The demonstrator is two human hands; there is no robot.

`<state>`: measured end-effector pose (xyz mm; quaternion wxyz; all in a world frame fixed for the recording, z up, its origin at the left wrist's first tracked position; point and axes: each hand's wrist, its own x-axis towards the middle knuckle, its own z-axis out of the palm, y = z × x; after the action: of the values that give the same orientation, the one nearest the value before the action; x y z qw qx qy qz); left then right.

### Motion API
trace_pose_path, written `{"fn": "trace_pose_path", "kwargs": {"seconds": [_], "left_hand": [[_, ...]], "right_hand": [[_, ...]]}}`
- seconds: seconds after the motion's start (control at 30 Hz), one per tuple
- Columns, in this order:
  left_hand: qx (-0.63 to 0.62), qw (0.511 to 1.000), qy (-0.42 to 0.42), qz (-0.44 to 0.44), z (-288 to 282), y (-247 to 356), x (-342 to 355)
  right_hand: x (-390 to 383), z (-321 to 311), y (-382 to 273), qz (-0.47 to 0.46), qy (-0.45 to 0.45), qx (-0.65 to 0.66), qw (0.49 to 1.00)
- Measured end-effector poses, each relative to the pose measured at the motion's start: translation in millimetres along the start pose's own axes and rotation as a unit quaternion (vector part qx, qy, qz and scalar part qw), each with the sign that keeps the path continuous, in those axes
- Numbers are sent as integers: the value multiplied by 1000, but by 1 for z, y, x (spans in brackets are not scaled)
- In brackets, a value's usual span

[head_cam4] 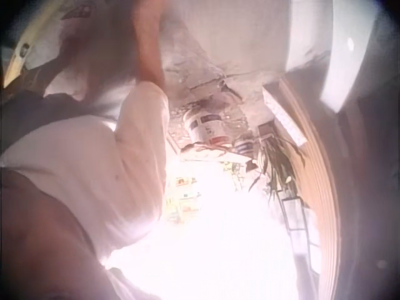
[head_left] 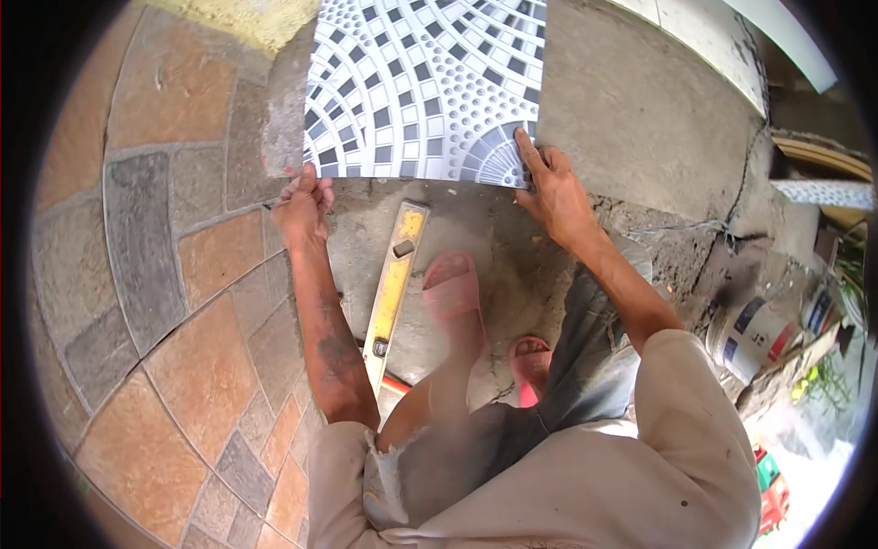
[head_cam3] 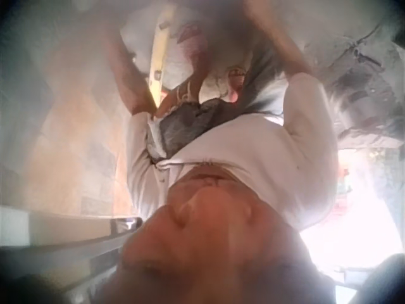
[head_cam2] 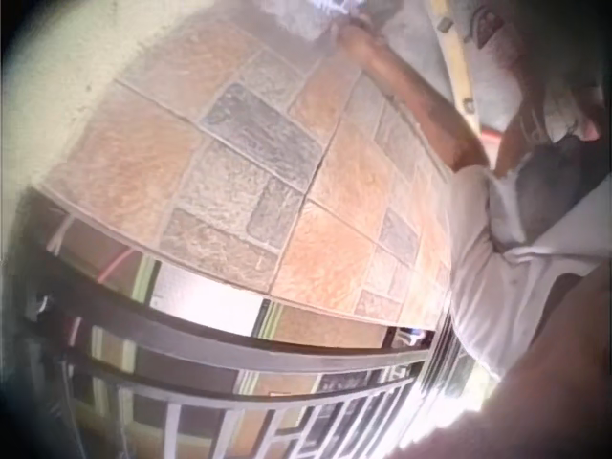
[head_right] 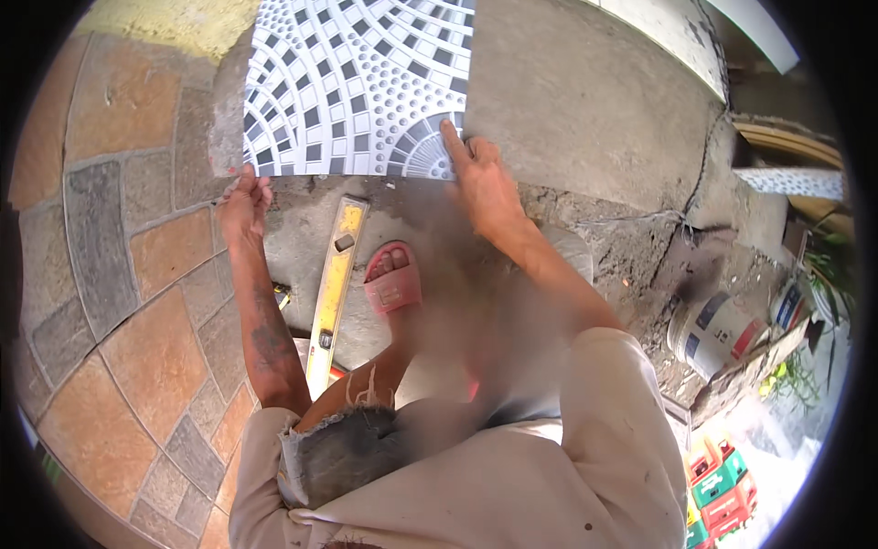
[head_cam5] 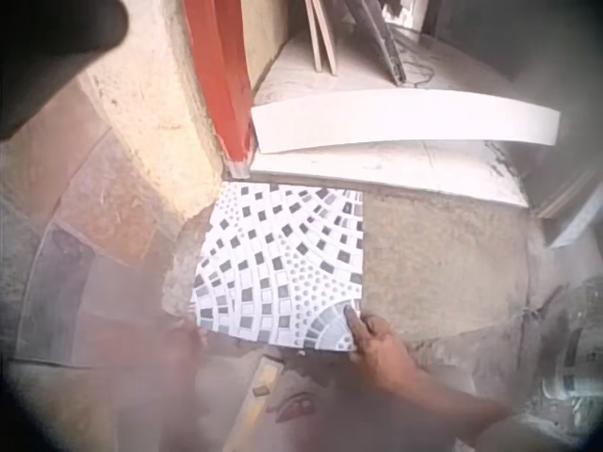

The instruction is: The person is measuring and marking a tile to fit a specific area on the floor.

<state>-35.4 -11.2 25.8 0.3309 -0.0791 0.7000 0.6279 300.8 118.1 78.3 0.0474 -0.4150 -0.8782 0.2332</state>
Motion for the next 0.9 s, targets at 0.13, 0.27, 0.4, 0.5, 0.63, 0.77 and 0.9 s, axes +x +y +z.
{"fn": "trace_pose_path", "kwargs": {"seconds": [0.13,0.27,0.4,0.5,0.63,0.77,0.9], "left_hand": [[6,999,-29,19,15,-19,-3],[13,999,-49,-18,57,-26,-16],[27,998,-49,-36,69,-38,-31],[23,996,-58,-59,90,-53,-42],[9,995,-42,-95,105,-58,-51],[72,992,-29,-102,136,-87,-74],[102,988,-1,-117,147,-103,-85]], "right_hand": [[-38,-5,2,412,2,527,744],[-70,58,33,437,-43,807,395],[-29,6,12,459,86,795,388],[-23,17,43,464,132,796,367],[-49,10,84,368,129,820,420],[-74,14,130,343,131,830,420],[-86,21,145,339,132,846,389]]}}
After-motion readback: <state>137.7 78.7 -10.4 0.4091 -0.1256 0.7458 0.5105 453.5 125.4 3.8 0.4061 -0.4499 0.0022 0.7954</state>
